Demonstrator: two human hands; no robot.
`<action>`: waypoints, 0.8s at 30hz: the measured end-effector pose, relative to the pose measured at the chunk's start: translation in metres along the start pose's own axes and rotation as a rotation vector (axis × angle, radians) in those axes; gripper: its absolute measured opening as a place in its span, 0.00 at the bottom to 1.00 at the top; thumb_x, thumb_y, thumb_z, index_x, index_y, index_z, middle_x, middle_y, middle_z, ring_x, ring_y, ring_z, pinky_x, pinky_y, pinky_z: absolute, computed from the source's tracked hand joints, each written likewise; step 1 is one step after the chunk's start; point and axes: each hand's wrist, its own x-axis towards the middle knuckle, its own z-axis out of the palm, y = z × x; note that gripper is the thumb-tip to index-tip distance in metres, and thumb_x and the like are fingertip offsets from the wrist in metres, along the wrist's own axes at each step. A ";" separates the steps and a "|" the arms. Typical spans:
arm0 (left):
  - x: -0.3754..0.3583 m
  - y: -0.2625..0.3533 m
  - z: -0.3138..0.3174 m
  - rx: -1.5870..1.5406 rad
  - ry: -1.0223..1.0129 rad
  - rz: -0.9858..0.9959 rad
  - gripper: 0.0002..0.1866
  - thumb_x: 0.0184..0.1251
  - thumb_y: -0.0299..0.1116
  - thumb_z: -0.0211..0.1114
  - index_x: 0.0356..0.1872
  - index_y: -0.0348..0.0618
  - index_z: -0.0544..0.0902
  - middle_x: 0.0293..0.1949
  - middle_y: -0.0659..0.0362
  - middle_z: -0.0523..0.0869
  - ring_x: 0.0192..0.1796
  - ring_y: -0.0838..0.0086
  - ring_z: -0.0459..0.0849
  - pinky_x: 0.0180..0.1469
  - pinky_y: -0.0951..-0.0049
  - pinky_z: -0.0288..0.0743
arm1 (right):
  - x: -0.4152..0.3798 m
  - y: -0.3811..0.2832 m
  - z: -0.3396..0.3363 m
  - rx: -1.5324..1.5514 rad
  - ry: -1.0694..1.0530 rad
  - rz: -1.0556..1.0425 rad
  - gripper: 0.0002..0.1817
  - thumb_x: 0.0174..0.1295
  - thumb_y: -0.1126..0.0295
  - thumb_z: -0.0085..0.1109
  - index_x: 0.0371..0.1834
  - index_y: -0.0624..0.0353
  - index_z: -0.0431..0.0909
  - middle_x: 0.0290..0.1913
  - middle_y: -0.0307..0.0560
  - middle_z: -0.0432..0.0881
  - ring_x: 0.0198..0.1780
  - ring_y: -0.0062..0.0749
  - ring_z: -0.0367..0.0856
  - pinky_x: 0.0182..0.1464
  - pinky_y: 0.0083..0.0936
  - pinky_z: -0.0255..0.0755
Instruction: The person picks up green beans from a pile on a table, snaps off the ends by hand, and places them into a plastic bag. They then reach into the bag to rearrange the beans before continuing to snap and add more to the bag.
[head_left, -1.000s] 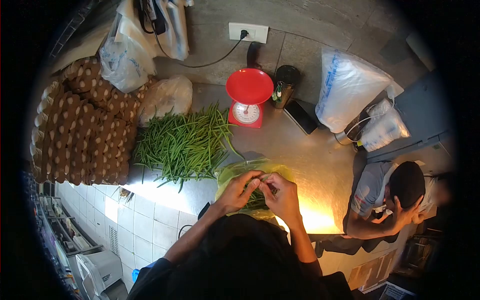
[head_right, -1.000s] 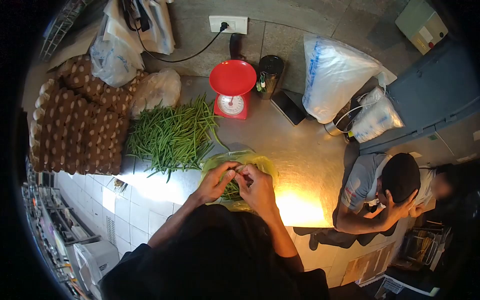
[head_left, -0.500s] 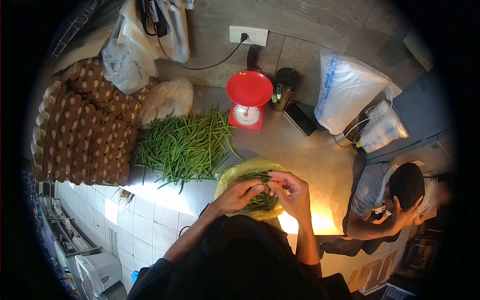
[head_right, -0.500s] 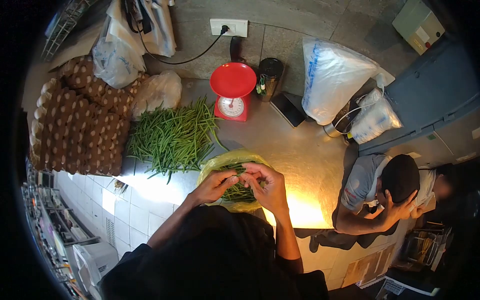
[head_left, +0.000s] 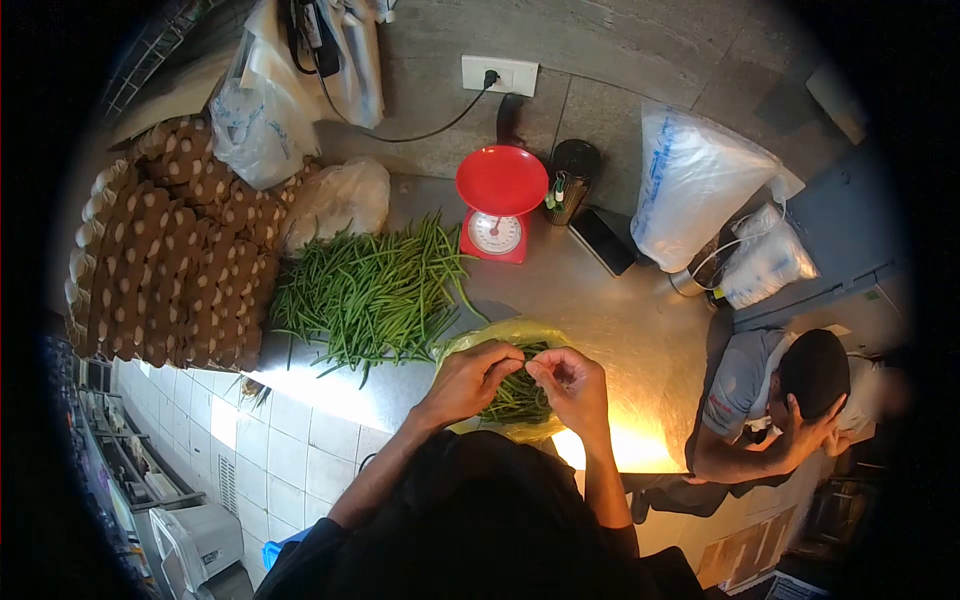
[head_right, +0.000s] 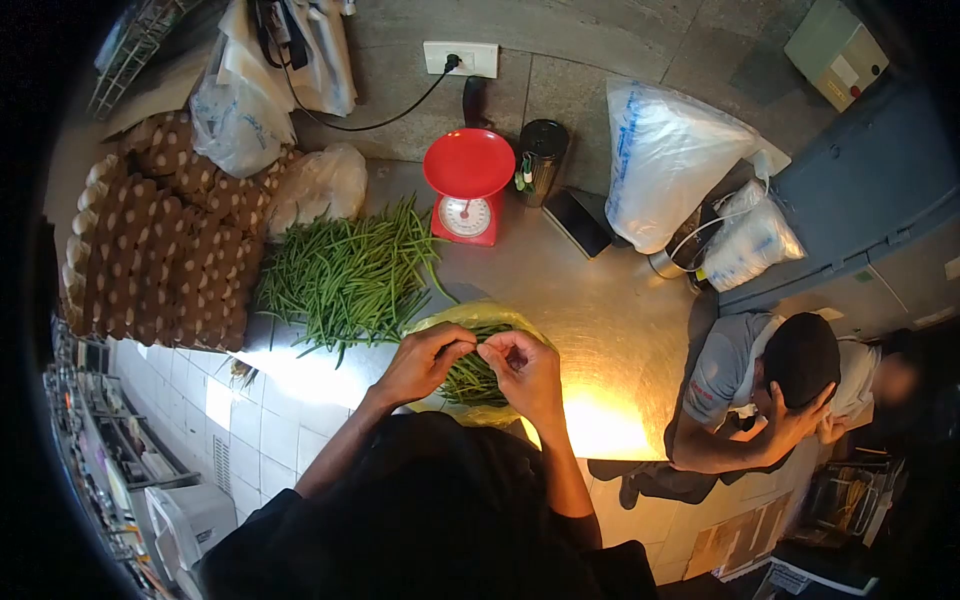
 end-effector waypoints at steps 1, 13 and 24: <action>0.000 0.000 -0.001 0.001 0.000 -0.001 0.08 0.75 0.29 0.63 0.49 0.38 0.83 0.40 0.52 0.87 0.40 0.61 0.85 0.43 0.65 0.77 | -0.001 -0.001 0.001 0.078 -0.012 0.035 0.04 0.67 0.76 0.69 0.39 0.64 0.83 0.31 0.35 0.82 0.31 0.14 0.77 0.34 0.16 0.72; 0.001 -0.008 -0.008 -0.410 -0.363 -0.140 0.11 0.80 0.36 0.60 0.47 0.38 0.83 0.40 0.60 0.86 0.45 0.78 0.82 0.51 0.71 0.76 | -0.003 0.024 -0.015 0.903 -0.457 0.273 0.05 0.72 0.72 0.61 0.45 0.62 0.80 0.28 0.38 0.76 0.24 0.20 0.71 0.29 0.21 0.68; 0.005 -0.019 -0.051 -0.234 -0.484 -0.142 0.11 0.80 0.37 0.59 0.46 0.39 0.83 0.38 0.58 0.87 0.43 0.72 0.84 0.50 0.70 0.77 | -0.012 -0.014 0.000 0.779 -0.519 0.285 0.03 0.75 0.74 0.54 0.43 0.61 0.75 0.28 0.35 0.71 0.25 0.18 0.70 0.30 0.20 0.68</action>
